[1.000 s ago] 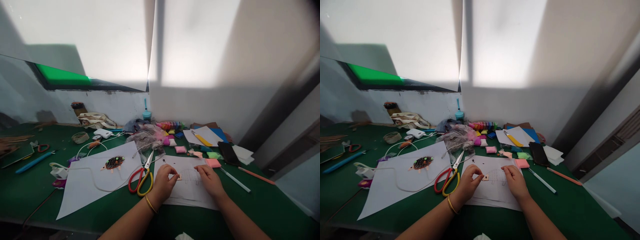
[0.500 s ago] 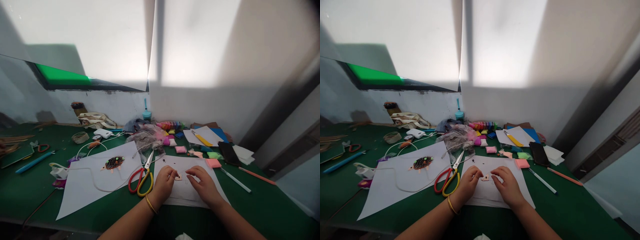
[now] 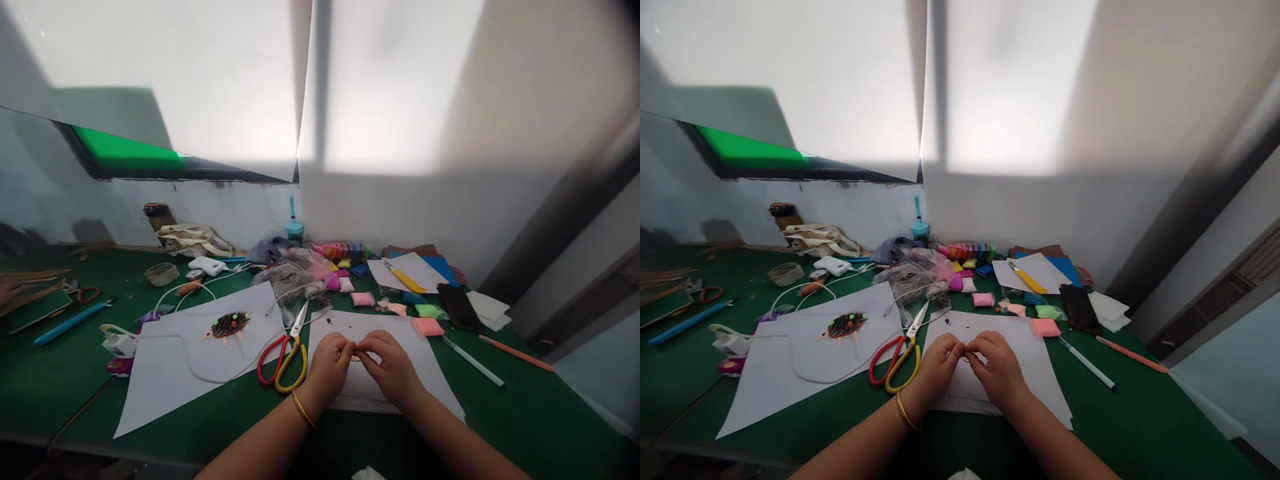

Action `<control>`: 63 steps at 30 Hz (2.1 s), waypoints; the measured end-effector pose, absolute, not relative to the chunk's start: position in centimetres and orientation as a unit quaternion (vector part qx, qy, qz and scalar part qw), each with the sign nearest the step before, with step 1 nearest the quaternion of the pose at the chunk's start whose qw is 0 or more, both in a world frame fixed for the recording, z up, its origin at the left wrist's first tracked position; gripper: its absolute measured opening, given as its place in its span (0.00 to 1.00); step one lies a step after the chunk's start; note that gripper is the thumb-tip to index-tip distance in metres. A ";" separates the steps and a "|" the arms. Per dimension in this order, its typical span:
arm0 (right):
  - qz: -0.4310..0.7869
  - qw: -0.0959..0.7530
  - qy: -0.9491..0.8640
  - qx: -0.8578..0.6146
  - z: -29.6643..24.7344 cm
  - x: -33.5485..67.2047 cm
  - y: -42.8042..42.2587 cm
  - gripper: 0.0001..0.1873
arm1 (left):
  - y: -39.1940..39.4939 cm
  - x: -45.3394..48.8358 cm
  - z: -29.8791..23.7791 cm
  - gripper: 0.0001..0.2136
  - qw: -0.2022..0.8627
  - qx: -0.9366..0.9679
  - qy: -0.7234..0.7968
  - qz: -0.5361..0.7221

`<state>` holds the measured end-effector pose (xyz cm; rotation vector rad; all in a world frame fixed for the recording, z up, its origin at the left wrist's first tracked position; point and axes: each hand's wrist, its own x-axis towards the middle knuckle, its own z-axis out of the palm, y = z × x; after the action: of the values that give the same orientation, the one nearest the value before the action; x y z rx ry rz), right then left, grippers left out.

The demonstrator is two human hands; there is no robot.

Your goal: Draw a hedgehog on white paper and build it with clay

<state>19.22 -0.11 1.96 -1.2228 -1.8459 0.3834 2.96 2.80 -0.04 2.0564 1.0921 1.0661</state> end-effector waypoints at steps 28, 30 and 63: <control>0.184 0.270 -0.801 -0.502 0.3 21.2 2.9 0.07 | 0.9 1.6 -0.2 0.10 0.050 0.867 0.448 0.213; 0.177 0.269 -0.802 -0.503 0.1 21.0 2.8 0.08 | 0.9 1.7 -0.5 0.09 0.049 0.867 0.450 0.207; 0.158 0.279 -0.785 -0.530 -0.6 20.2 2.1 0.05 | 0.7 1.6 0.0 0.08 0.042 0.872 0.456 0.169</control>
<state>20.20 2.10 -0.65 -1.4204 -2.1061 0.4233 1.64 0.75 0.04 2.6705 1.3972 0.5183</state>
